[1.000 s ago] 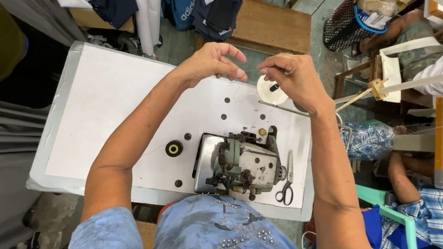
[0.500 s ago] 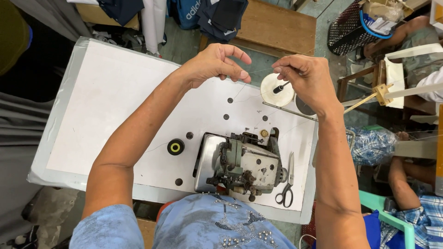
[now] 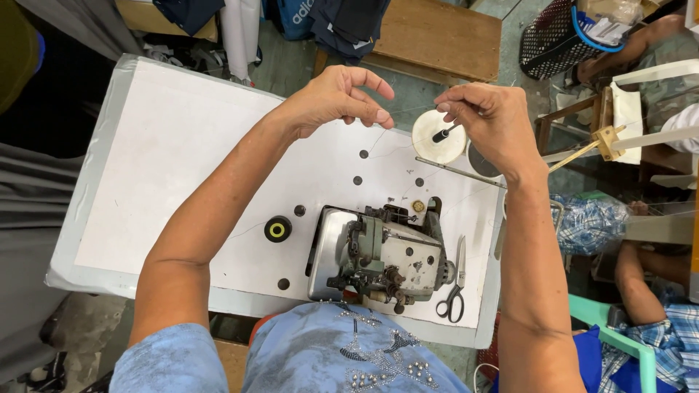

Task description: The person threads a sewing machine by hand, using shears to cut the thread and guiding it through various points on the machine and a spool of thread.

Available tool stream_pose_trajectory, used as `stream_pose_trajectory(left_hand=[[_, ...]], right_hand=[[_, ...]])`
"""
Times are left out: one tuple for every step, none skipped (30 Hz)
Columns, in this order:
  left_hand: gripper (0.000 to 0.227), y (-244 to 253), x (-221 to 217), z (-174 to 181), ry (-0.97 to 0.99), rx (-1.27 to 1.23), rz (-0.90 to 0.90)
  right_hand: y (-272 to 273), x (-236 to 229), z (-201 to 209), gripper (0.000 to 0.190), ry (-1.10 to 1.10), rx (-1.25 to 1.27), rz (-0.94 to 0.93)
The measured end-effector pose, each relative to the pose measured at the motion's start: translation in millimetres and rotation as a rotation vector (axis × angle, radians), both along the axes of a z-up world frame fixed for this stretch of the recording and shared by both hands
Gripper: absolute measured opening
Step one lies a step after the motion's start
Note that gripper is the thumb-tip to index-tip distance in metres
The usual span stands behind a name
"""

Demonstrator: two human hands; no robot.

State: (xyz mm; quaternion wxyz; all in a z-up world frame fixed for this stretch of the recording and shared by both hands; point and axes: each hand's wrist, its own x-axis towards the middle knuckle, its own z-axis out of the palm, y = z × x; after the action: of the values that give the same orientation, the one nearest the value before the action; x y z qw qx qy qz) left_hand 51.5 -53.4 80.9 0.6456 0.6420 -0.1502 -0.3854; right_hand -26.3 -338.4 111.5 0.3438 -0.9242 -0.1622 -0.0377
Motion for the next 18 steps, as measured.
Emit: stream_pose_trajectory(left_hand=[[0.04, 0, 0, 0, -0.001, 0.007, 0.006], [0.04, 1, 0, 0, 0.0, 0.013, 0.012], [0.04, 1, 0, -2, 0.001, 0.013, 0.011], [0.039, 2, 1, -4, -0.004, 0.004, 0.011], [0.039, 3, 2, -6, -0.009, -0.006, 0.011], [0.039, 3, 1, -5, -0.009, -0.005, 0.011], [0.037, 3, 1, -3, -0.036, 0.01, 0.006], [0.035, 2, -1, -3, -0.062, 0.024, 0.0], [0.035, 1, -3, -1, -0.06, 0.024, -0.001], [0.034, 0, -5, 0, -0.123, 0.012, 0.004], [0.033, -2, -6, 3, -0.186, 0.0, 0.008], [0.033, -2, -9, 6, -0.191, -0.003, -0.007], [0.029, -3, -12, 11, -0.323, 0.035, 0.01], [0.026, -11, -10, 17, -0.466, 0.058, 0.015], [0.026, -8, -11, 16, -0.481, 0.038, -0.012], [0.029, -8, -8, 16, -0.685, 0.091, -0.001], [0.033, -7, -5, 16, -0.891, 0.138, 0.017], [0.033, -10, 0, 14, -0.912, 0.12, -0.002]], right_hand=[[0, 0, 0, 0.005, 0.005, 0.006, -0.002], [0, -1, 0, 0.005, 0.011, 0.011, -0.004], [0, -1, 0, 0.005, 0.012, 0.011, -0.005], [-1, -1, 0, 0.006, 0.005, -0.002, -0.002], [-1, -1, 0, 0.007, -0.002, -0.016, 0.001], [2, -1, 4, 0.007, -0.002, -0.015, 0.002], [5, -1, 7, 0.007, 0.01, -0.028, 0.03], [8, -2, 11, 0.013, 0.024, -0.04, 0.058], [18, -5, 19, 0.013, 0.026, -0.04, 0.057], [28, -8, 27, 0.029, 0.178, 0.145, 0.05], [37, -10, 35, 0.049, 0.33, 0.331, 0.044], [45, -7, 30, 0.049, 0.323, 0.331, 0.03], [51, -3, 25, 0.053, 0.406, 0.441, 0.097], [52, 1, 24, 0.056, 0.474, 0.542, 0.149], [57, 2, 8, 0.056, 0.452, 0.535, 0.12], [59, 7, -6, 0.046, 0.53, 0.715, 0.035], [61, 13, -21, 0.038, 0.599, 0.9, -0.046], [60, 14, -19, 0.038, 0.57, 0.9, -0.061]])
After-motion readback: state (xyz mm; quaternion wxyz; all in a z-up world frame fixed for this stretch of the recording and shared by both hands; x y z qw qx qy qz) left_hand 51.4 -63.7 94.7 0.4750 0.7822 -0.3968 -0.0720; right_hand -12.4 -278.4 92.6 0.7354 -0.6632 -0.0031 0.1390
